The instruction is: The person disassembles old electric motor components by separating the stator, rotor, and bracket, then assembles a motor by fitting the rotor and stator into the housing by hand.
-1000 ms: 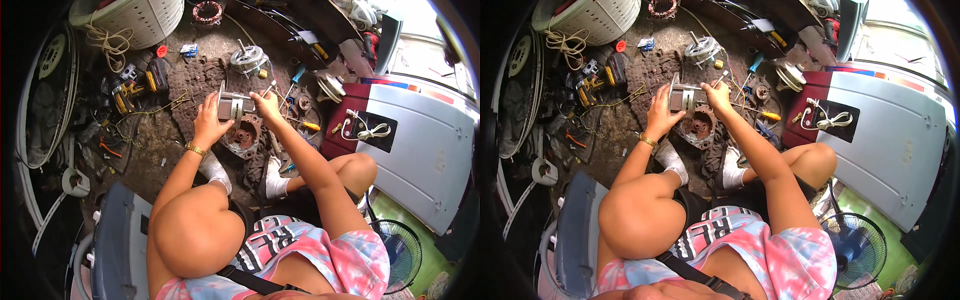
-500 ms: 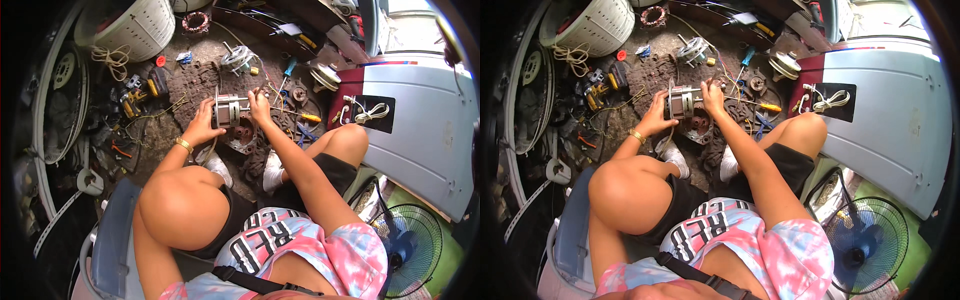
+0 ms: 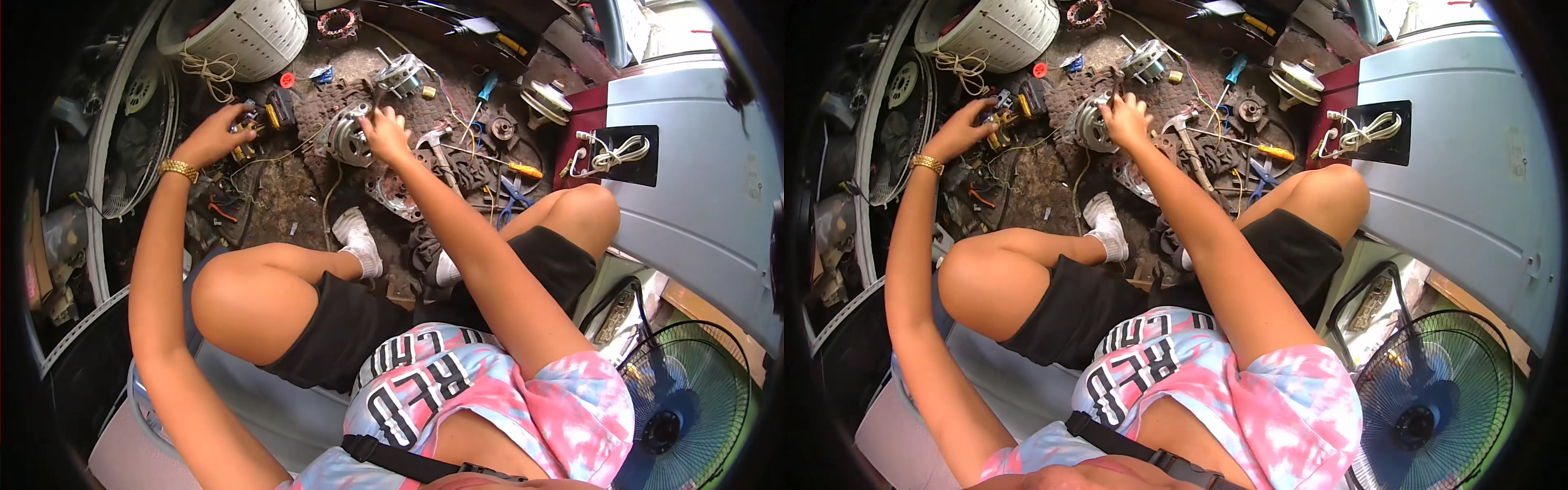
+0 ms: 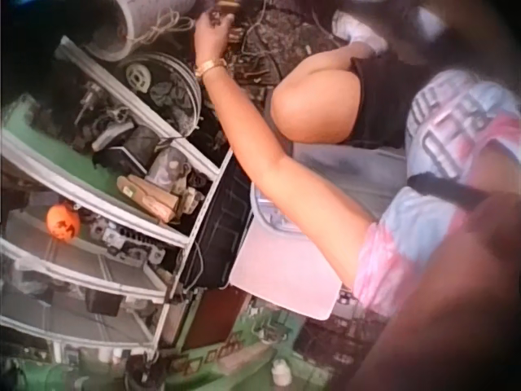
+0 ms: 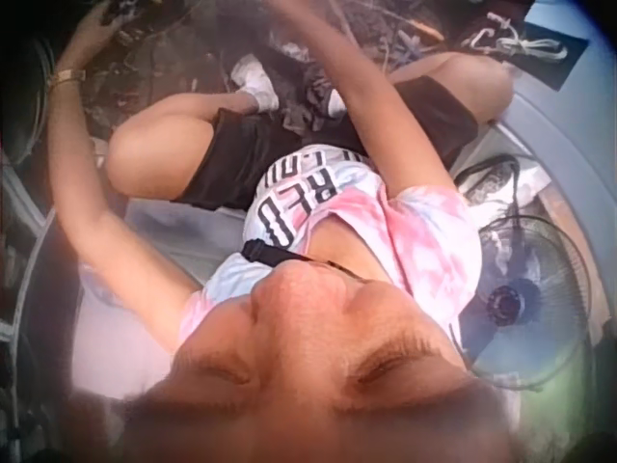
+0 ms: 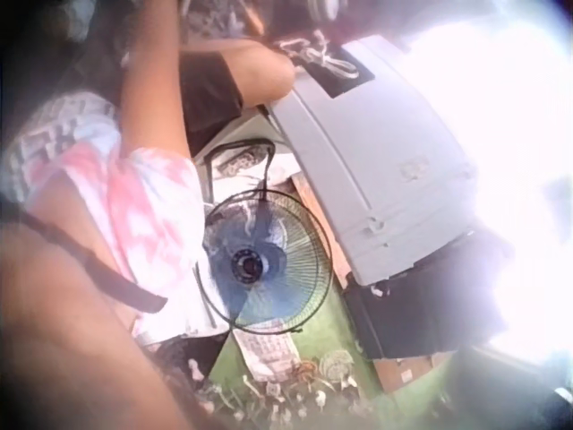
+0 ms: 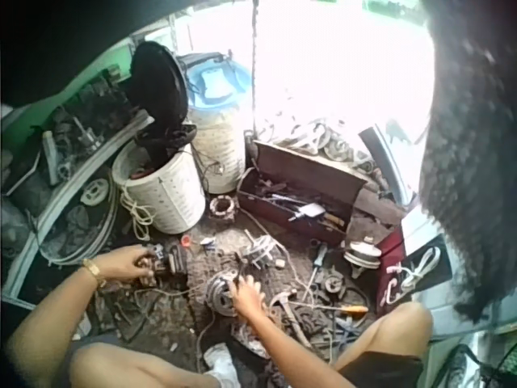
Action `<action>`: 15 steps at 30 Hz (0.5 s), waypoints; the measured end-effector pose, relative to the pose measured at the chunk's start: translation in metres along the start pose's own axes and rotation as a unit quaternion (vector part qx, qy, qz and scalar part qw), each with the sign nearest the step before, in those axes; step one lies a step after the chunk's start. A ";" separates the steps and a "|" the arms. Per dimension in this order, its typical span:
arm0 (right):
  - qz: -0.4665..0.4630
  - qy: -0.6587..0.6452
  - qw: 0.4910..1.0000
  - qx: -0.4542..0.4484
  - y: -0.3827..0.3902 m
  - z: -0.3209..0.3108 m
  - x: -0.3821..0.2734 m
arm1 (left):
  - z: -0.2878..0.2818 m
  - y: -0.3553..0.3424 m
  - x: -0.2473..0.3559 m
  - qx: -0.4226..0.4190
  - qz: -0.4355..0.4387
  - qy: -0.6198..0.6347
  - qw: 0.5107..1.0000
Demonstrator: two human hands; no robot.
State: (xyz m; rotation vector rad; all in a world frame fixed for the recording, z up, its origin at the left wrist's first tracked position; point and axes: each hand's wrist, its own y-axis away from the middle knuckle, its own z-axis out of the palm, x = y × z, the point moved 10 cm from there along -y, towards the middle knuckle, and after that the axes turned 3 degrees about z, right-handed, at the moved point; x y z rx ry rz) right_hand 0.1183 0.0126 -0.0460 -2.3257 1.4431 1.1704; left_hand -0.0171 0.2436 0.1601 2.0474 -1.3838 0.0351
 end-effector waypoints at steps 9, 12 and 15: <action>0.035 0.076 0.989 -0.120 -0.006 0.018 -0.044 | 0.013 0.072 0.077 -0.015 0.080 -0.026 0.996; 0.001 0.188 0.980 -0.069 -0.015 0.011 -0.039 | 0.012 0.087 0.050 -0.012 0.059 0.075 0.995; 0.007 0.139 0.987 -0.079 -0.017 0.017 -0.008 | 0.050 0.098 -0.023 -0.052 -0.135 0.193 0.970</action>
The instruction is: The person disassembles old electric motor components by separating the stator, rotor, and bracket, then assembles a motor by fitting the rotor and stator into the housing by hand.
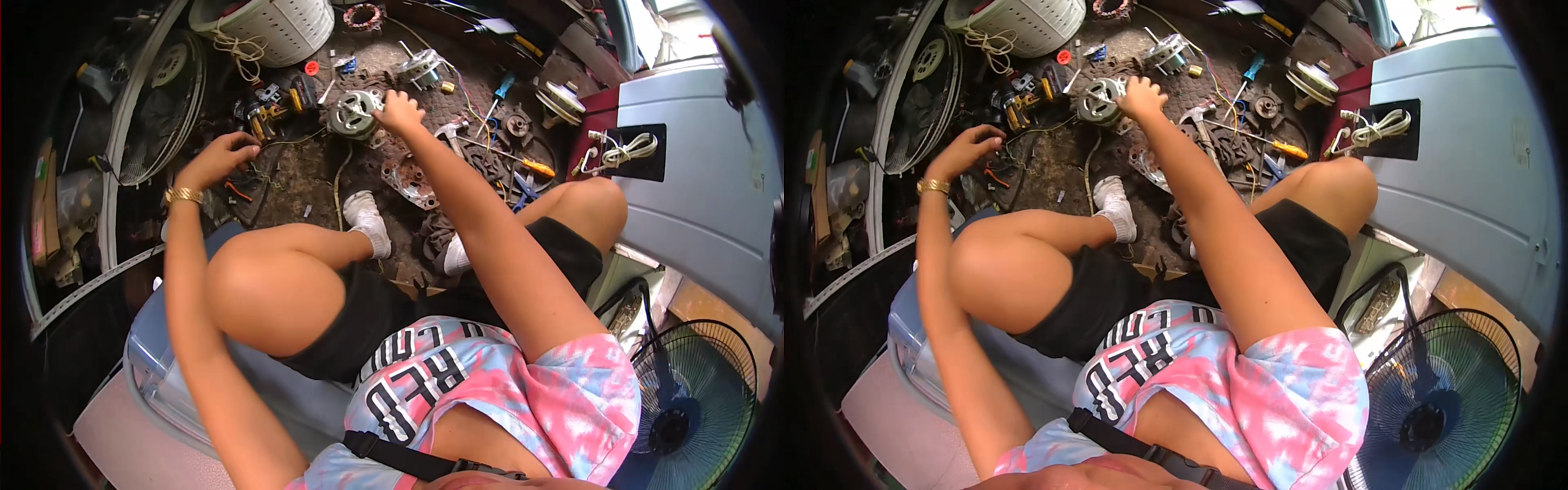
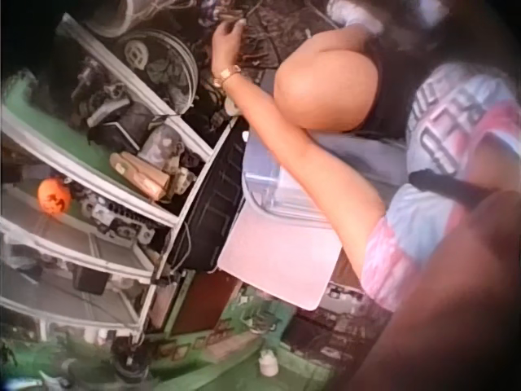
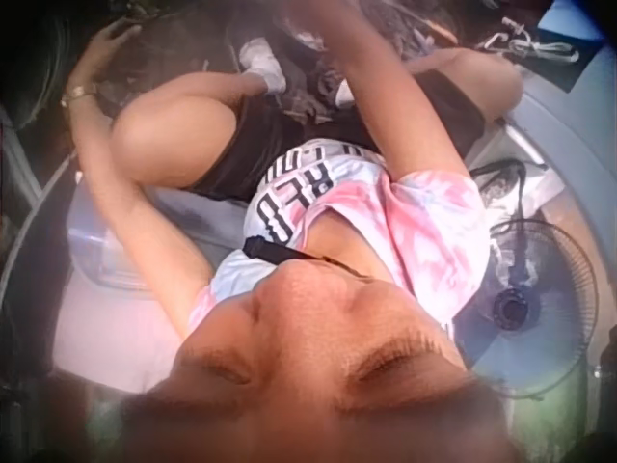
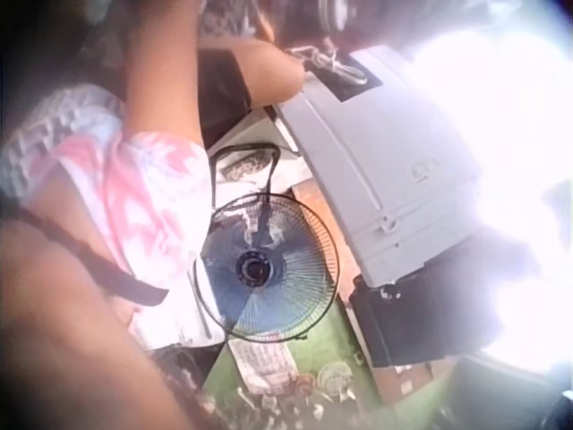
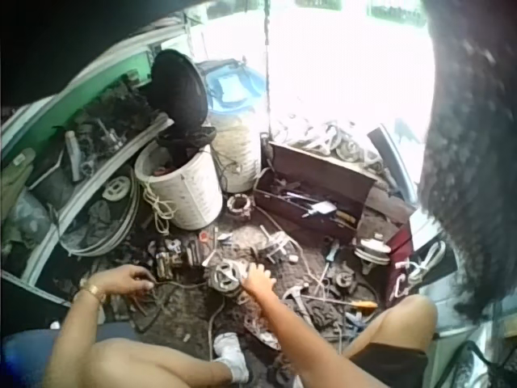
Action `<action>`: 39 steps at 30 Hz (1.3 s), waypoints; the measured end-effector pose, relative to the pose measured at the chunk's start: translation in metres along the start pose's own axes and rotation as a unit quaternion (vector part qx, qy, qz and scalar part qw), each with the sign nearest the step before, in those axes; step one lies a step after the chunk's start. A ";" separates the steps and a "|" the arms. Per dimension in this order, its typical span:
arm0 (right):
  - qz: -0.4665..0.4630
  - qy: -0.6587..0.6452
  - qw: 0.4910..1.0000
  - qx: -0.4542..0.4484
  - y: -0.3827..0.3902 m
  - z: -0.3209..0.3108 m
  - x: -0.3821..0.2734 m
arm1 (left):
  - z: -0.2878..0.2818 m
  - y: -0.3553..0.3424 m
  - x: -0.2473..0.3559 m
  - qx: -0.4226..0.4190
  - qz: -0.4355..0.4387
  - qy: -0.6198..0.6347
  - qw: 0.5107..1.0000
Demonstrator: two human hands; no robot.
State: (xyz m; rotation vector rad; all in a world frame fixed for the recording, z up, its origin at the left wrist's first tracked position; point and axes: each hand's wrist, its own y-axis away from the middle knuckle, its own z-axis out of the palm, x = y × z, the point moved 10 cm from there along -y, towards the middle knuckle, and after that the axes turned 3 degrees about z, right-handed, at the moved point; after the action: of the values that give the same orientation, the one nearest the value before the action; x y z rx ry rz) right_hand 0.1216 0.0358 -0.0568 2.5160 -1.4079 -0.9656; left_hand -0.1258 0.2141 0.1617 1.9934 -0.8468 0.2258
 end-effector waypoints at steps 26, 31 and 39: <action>-0.333 0.268 0.902 0.058 0.198 0.048 0.099 | 0.259 -0.014 -0.091 0.100 -0.016 0.361 0.927; -0.320 0.129 0.935 0.081 0.178 -0.016 0.061 | 0.245 0.005 -0.082 0.122 0.002 0.394 0.911; -0.182 0.226 0.931 0.223 0.158 -0.085 0.082 | 0.234 0.030 -0.072 0.142 0.025 0.423 0.895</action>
State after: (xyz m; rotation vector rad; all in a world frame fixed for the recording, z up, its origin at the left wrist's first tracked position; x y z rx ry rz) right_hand 0.0846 -0.1368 0.0316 3.1243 -1.1323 -0.0474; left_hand -0.2383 0.0476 0.0190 1.8454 -0.2968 1.2039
